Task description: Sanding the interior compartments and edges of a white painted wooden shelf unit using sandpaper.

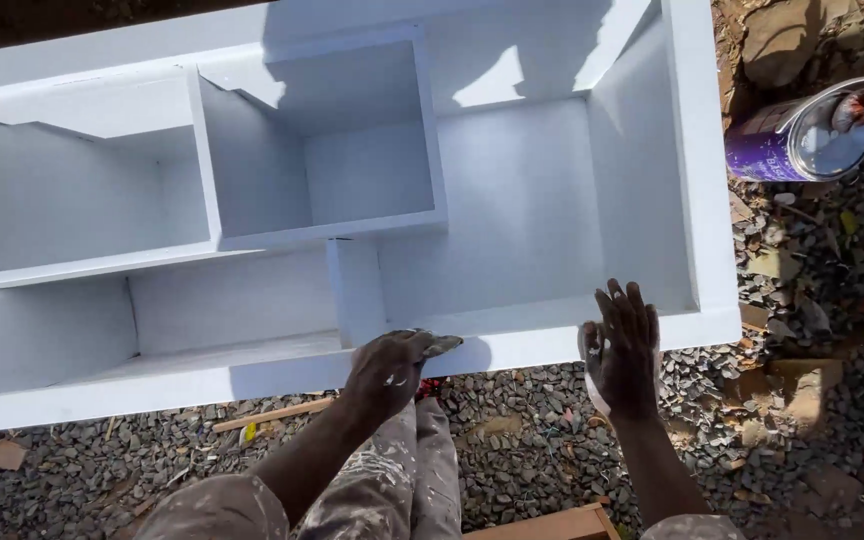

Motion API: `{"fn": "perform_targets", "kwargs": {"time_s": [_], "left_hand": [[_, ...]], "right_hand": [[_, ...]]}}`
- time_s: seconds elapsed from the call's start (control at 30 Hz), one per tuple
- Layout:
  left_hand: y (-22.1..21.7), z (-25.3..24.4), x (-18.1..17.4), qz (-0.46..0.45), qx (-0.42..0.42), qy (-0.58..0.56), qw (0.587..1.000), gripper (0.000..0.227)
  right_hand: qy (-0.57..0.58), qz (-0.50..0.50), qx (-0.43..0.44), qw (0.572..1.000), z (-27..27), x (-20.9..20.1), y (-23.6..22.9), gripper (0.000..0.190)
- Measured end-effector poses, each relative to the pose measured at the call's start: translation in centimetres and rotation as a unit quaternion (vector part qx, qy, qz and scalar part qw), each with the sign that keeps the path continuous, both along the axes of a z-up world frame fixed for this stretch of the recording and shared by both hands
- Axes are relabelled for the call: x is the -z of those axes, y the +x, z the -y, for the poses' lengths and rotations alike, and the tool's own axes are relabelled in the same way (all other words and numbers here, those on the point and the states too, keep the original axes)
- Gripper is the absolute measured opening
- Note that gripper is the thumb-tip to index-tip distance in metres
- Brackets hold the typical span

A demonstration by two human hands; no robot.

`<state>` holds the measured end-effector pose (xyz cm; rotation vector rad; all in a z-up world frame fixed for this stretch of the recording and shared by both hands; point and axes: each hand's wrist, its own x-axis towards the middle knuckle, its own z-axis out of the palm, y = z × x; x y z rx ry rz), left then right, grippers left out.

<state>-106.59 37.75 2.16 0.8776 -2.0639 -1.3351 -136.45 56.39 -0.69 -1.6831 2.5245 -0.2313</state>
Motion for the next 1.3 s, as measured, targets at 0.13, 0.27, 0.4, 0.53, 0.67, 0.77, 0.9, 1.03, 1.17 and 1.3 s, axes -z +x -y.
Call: {"fn": "perform_targets", "kwargs": {"time_s": [0.13,0.27,0.4,0.53,0.67,0.77,0.9,1.03,1.17,1.3], "left_hand": [[-17.2,-8.7,8.3,-0.004,0.045,0.031,0.998,0.023],[-15.7,-7.6,8.5,-0.104,0.097,0.033,0.989,0.024],[1.4,0.8,2.2,-0.153,0.023,-0.036,0.987,0.04],[7.2,3.2,4.2,-0.03,0.029,-0.036,0.998,0.045],[-10.3,-4.3,2.3,-0.106,0.017,0.011,0.994,0.03],[-25.7,-11.5,1.1,0.133,0.119,0.038,0.983,0.018],[-28.5,-10.8,-0.1,0.149,0.152,0.147,0.966,0.019],[-14.6,-5.6,1.3,0.244,0.147,0.186,0.94,0.04],[-8.7,-5.2,0.0,0.393,0.091,0.075,0.912,0.03],[-26.4,-13.8,1.6,0.329,0.11,0.058,0.936,0.016]], "right_hand": [[0.074,-0.005,0.106,0.992,0.1,-3.5,0.1,0.052],[0.18,-0.028,0.018,0.983,-3.4,-2.1,-3.6,0.065],[0.131,-0.095,-0.049,0.986,-4.4,-0.4,-6.7,0.051],[0.153,-0.025,-0.079,0.985,-3.6,1.3,-10.2,0.037],[0.087,0.028,-0.095,0.991,-5.0,4.2,-13.0,0.033],[0.031,0.079,-0.148,0.985,-3.8,-0.1,-15.2,0.042],[0.039,0.105,-0.158,0.981,-3.0,-1.6,-17.7,0.053],[0.081,0.134,-0.229,0.961,-1.1,-3.6,-19.0,0.058],[0.087,0.034,-0.33,0.939,0.1,-5.4,-19.2,0.05],[0.1,0.117,-0.293,0.944,-1.1,-2.6,-19.1,0.064]]}}
